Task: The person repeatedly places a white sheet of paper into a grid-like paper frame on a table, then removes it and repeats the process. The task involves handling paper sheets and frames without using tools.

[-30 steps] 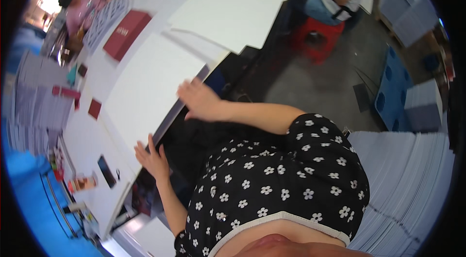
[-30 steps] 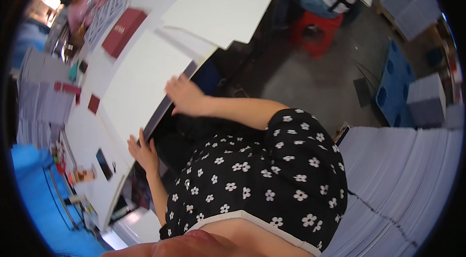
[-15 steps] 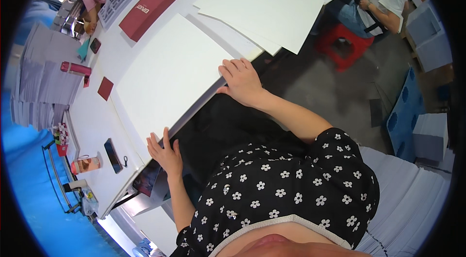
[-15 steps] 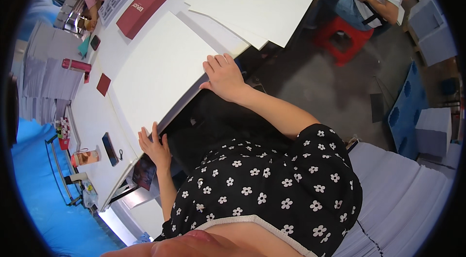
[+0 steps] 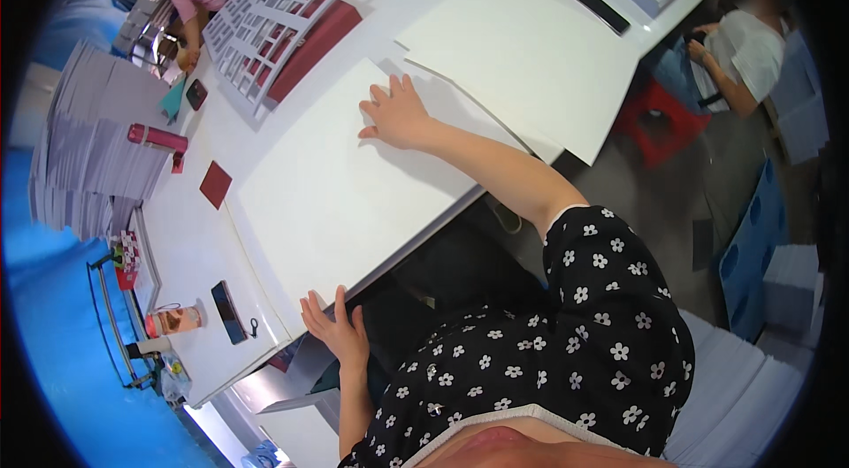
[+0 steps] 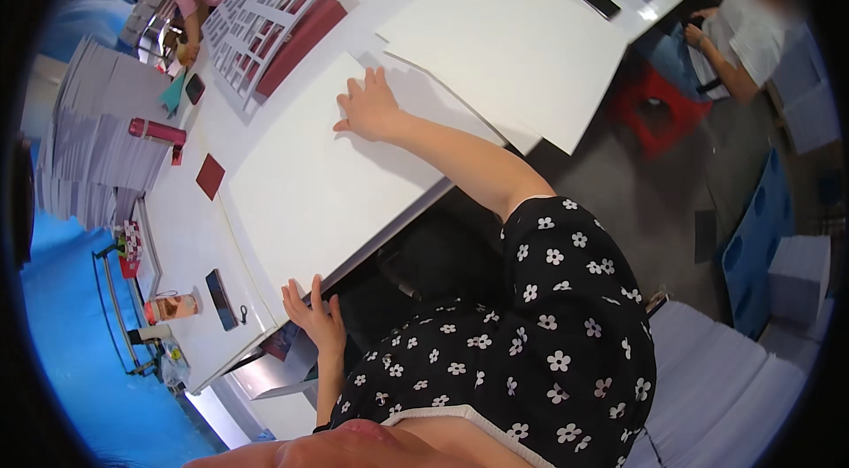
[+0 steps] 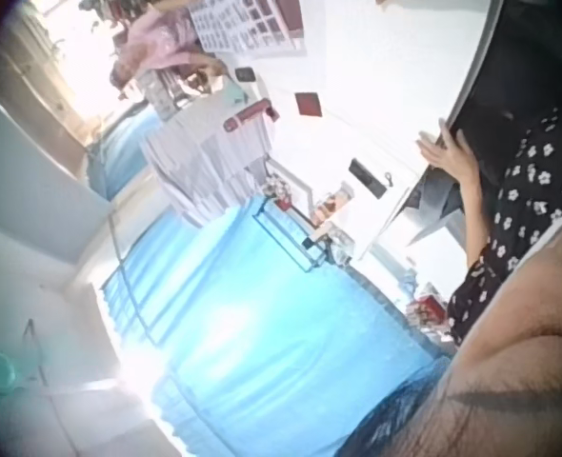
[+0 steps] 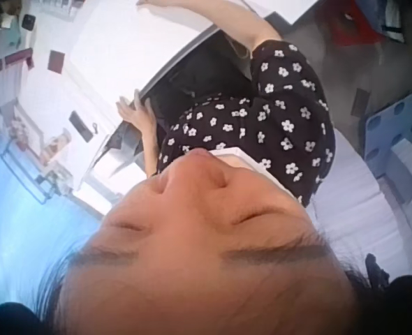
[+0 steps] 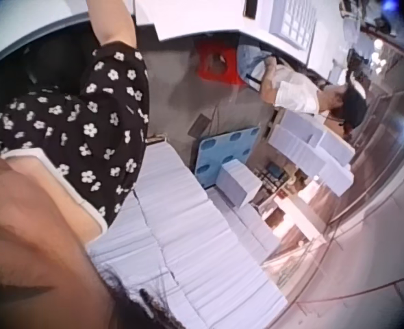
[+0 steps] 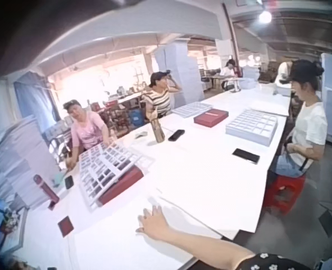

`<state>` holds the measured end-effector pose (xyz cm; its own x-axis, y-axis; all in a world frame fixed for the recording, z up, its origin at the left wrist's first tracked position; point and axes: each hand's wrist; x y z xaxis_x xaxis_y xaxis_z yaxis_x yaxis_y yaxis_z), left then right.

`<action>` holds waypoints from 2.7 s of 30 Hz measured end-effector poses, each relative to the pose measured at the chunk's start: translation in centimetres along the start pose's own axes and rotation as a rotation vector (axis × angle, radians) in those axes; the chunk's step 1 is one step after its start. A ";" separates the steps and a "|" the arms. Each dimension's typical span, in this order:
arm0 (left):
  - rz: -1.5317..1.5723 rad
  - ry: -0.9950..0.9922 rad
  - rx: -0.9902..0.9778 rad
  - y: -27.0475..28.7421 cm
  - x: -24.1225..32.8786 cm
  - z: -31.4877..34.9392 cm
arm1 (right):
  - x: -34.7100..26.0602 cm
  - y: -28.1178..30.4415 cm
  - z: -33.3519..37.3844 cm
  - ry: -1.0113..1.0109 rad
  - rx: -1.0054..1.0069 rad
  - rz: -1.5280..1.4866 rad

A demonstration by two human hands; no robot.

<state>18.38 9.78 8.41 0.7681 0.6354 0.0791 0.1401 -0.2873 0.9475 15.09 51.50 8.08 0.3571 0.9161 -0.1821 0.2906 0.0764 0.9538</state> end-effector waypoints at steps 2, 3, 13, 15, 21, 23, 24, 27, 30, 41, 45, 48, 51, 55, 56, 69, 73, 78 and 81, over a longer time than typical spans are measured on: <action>0.032 0.014 -0.021 0.0 0.0 -0.4 | 0.9 -1.0 -2.6 -0.047 0.017 0.013; 0.039 0.018 -0.025 0.0 -0.1 -0.4 | 1.0 -1.5 -3.9 -0.061 0.021 0.015; 0.134 0.058 -0.097 3.0 -3.0 -4.5 | 2.9 -2.9 -7.3 -0.045 0.051 0.063; 0.196 0.110 -0.095 3.0 -4.9 -7.6 | 3.3 -3.1 -7.3 -0.011 0.105 0.081; 0.273 0.119 0.075 -3.8 -11.5 -19.1 | 2.9 -2.9 -7.0 0.035 0.148 0.080; 0.186 0.137 0.051 -6.4 -13.3 -22.6 | 2.5 -2.5 -7.1 0.051 0.112 0.074; 0.147 0.143 0.036 -7.3 -13.8 -23.6 | 2.3 -2.3 -7.3 0.055 0.094 0.075; 0.170 0.193 -0.023 -8.5 -13.5 -25.4 | 2.2 -2.2 -7.0 0.064 0.104 0.109; 0.074 0.196 -0.140 -8.7 -12.5 -25.6 | 2.1 -1.2 -7.2 0.020 0.029 0.086; 0.085 0.152 -0.004 -9.7 -13.3 -25.5 | -15.9 -4.8 -9.2 0.490 -0.186 -0.111; 0.022 0.192 -0.027 -9.3 -12.8 -25.7 | -14.2 -4.7 -10.5 0.402 -0.231 -0.024; 0.008 0.250 -0.069 -8.6 -12.8 -25.2 | -10.0 -3.8 -10.1 0.228 -0.204 -0.013; 0.050 0.282 -0.131 -7.4 -12.1 -25.9 | -4.2 -2.8 -9.6 0.066 -0.217 0.058; 0.035 0.271 -0.206 -5.8 -12.0 -25.4 | 1.2 -1.6 -8.6 -0.108 -0.198 0.047; 0.034 0.249 -0.208 -5.9 -12.2 -25.4 | 2.0 -1.5 -8.2 -0.106 -0.191 0.073; 0.050 0.151 -0.289 -1.1 -11.3 -12.2 | 3.5 3.9 8.2 0.071 -0.236 0.170; -0.020 0.121 -0.307 0.9 -8.3 -8.5 | 1.0 5.8 13.6 0.131 -0.244 0.233; 0.027 -0.037 -0.277 1.8 -2.1 -5.0 | -5.1 6.5 18.8 0.266 -0.238 0.109; 0.201 -0.248 -0.315 3.3 2.3 -3.5 | -8.7 6.9 20.6 0.476 -0.228 -0.021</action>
<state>18.39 12.81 12.82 0.8924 0.3877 0.2309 -0.1947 -0.1307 0.9721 32.33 35.95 11.35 -0.1051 0.9867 -0.1238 0.0743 0.1319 0.9885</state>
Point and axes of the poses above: each hand's wrist, its own z-axis away from the middle knuckle, its own y-axis out of the back of the hand, x = y × z, and after that the axes turned 2 degrees about x, right-handed
